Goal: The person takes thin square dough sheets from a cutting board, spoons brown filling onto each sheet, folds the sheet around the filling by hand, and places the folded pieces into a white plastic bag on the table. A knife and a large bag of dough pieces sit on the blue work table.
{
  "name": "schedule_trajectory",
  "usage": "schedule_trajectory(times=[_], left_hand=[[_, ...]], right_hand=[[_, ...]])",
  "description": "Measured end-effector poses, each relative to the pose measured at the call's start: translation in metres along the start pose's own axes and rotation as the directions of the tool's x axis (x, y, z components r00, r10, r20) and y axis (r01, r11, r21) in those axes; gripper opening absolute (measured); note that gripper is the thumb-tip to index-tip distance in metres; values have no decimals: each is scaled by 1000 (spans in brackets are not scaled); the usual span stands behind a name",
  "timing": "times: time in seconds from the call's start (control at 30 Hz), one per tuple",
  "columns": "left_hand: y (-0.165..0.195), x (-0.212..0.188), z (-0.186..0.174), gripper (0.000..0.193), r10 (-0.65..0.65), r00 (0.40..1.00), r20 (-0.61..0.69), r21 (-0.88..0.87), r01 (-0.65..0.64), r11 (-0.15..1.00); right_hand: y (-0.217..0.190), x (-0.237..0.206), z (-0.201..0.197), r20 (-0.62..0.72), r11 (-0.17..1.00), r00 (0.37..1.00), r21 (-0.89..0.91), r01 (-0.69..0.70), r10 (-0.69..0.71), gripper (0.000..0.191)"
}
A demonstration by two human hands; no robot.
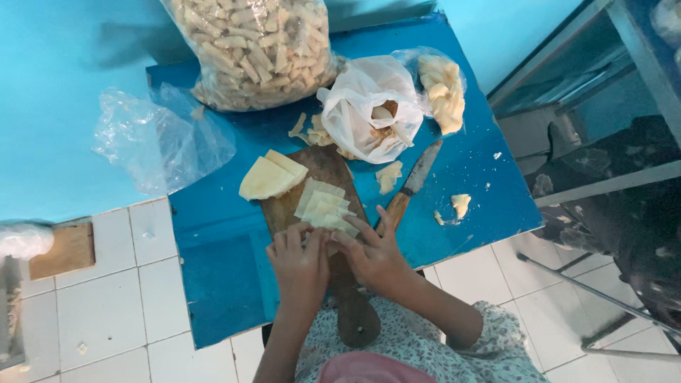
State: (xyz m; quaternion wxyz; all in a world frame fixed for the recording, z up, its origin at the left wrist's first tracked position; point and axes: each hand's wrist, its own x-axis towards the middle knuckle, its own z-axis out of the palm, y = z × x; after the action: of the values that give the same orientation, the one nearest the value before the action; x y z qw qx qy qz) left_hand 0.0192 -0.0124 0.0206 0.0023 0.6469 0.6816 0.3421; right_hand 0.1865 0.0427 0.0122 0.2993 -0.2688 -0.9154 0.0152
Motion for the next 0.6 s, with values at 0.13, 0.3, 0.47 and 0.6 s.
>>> schedule_trajectory(times=[0.13,0.3,0.47,0.6], left_hand=[[0,1,-1,27,-17,998,-60,-43,14,999],[0,1,-4,32,-50,995,-81,-83,44,996],[-4,0,-6,30,-64,995,-82,-103,55,993],[-3,2,-4,30,-73,993,-94,-121,62,991]], right_hand=[[2,6,1,85,993,996,-115,15,-5,43],[9,12,0,21,999,999,-40,28,-27,34],[12,19,4,31,998,999,-41,44,-42,36],[22,33,10,6,995,999,93,-36,36,30]])
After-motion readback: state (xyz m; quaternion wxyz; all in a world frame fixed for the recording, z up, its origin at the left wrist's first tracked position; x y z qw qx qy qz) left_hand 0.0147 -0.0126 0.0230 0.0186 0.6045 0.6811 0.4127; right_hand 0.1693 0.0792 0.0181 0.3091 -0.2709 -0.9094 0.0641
